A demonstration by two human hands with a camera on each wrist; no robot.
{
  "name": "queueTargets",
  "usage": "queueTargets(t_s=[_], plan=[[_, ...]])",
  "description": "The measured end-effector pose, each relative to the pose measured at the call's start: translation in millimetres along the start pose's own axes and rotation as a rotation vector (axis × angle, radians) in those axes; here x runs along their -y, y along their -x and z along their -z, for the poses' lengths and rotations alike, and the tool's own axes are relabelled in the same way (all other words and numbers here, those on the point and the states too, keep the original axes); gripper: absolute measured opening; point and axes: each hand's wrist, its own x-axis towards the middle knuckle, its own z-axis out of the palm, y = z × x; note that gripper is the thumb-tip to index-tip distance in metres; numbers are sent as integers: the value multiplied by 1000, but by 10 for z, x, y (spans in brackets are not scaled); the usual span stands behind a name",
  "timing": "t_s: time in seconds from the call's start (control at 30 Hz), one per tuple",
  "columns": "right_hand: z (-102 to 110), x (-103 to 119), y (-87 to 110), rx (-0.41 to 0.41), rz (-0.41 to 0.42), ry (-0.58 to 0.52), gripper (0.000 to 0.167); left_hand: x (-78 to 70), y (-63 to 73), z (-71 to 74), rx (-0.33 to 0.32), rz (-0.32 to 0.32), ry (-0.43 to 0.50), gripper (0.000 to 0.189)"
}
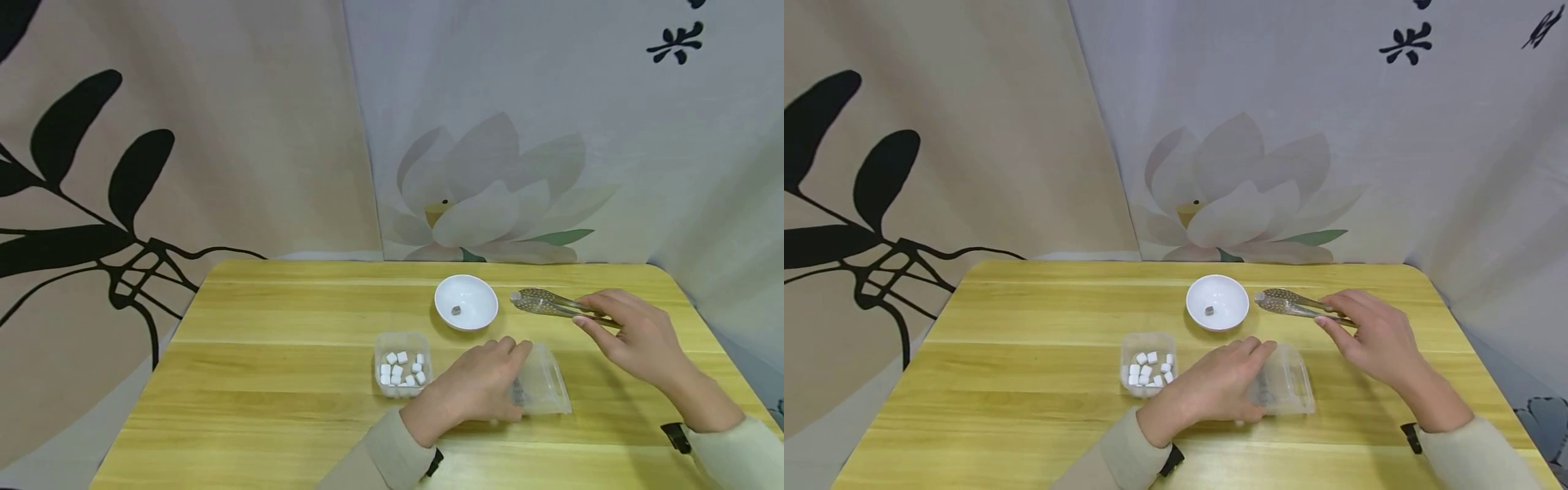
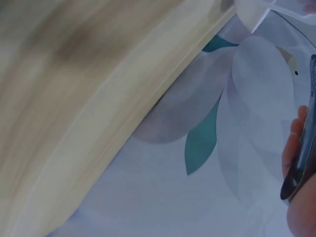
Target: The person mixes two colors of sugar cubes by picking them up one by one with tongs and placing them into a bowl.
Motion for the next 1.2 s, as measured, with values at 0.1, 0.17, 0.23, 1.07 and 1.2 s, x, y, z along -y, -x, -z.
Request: queueTargets(t_s=[0.1, 0.17, 0.23, 1.07, 1.2], plan=[[-99, 28, -101, 24, -4, -13, 46, 1, -6, 7, 4, 0, -8, 95], [-162, 49, -159, 51, -15, -13, 33, 2, -9, 13, 6, -1, -9, 95], [-223, 68, -205, 75, -24, -10, 26, 1, -11, 17, 5, -4, -8, 95], [132, -66, 53, 28, -19, 55, 41, -12, -1, -1, -5, -1, -19, 94], [245, -101, 143, 29, -22, 64, 33, -15, 0, -7, -14, 0, -17, 93]])
